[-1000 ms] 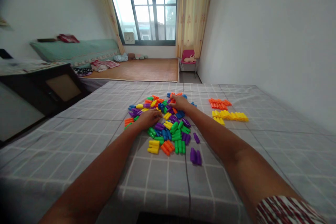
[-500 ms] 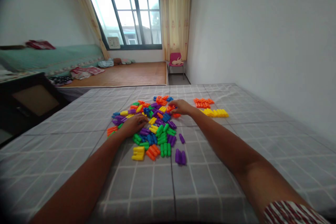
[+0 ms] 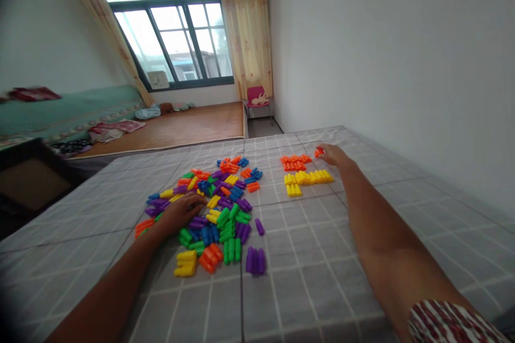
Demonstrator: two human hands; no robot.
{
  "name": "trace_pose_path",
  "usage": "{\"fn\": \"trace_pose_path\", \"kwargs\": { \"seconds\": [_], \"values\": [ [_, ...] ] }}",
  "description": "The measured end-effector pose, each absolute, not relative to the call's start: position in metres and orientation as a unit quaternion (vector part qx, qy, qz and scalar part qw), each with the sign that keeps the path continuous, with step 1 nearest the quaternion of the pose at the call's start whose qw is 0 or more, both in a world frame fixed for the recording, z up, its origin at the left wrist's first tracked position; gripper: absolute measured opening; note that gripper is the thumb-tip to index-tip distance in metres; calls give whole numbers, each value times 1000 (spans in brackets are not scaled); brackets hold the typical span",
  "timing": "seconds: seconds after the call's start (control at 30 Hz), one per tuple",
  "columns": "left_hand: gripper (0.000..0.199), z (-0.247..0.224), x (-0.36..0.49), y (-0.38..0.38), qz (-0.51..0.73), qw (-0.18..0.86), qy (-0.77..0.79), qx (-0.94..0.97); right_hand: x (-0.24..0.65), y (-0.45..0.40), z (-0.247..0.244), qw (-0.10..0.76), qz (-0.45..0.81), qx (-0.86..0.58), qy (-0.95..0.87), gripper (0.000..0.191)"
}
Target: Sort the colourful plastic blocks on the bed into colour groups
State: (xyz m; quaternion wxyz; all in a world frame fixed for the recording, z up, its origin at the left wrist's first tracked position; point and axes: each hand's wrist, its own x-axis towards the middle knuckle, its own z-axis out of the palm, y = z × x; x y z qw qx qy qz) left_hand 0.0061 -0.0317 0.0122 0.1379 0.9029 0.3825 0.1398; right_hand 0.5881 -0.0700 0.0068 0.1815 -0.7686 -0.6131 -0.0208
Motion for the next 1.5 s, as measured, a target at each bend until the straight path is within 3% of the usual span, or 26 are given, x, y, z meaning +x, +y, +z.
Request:
{"fn": "trace_pose_path", "kwargs": {
  "seconds": [0.2, 0.6, 0.8, 0.9, 1.07, 1.27, 1.33, 1.5],
  "values": [
    [25, 14, 7, -32, 132, 130, 384, 904, 590, -63, -21, 193, 23, -741, -642, 50],
    [25, 15, 8, -37, 137, 118, 385, 905, 585, -66, -21, 184, 27, -768, -613, 56],
    [24, 12, 9, -37, 138, 103, 397, 901, 537, -64, 29, 274, -94, -737, -611, 40],
    [24, 13, 10, -39, 131, 94, 397, 904, 460, -61, 60, 332, -71, -648, -682, 33],
    [25, 17, 13, -46, 120, 49, 396, 909, 325, -35, 60, 192, -10, -470, -861, 32],
    [25, 16, 12, -49, 106, 20, 384, 917, 267, 33, 30, 115, -4, -517, -848, 58],
    [26, 14, 11, -48, 109, 21, 383, 917, 265, 48, 25, 91, 22, -523, -847, 56],
    [25, 11, 10, -45, 115, 24, 364, 924, 281, 44, 27, 144, 170, -517, -826, 43]
  ]
}}
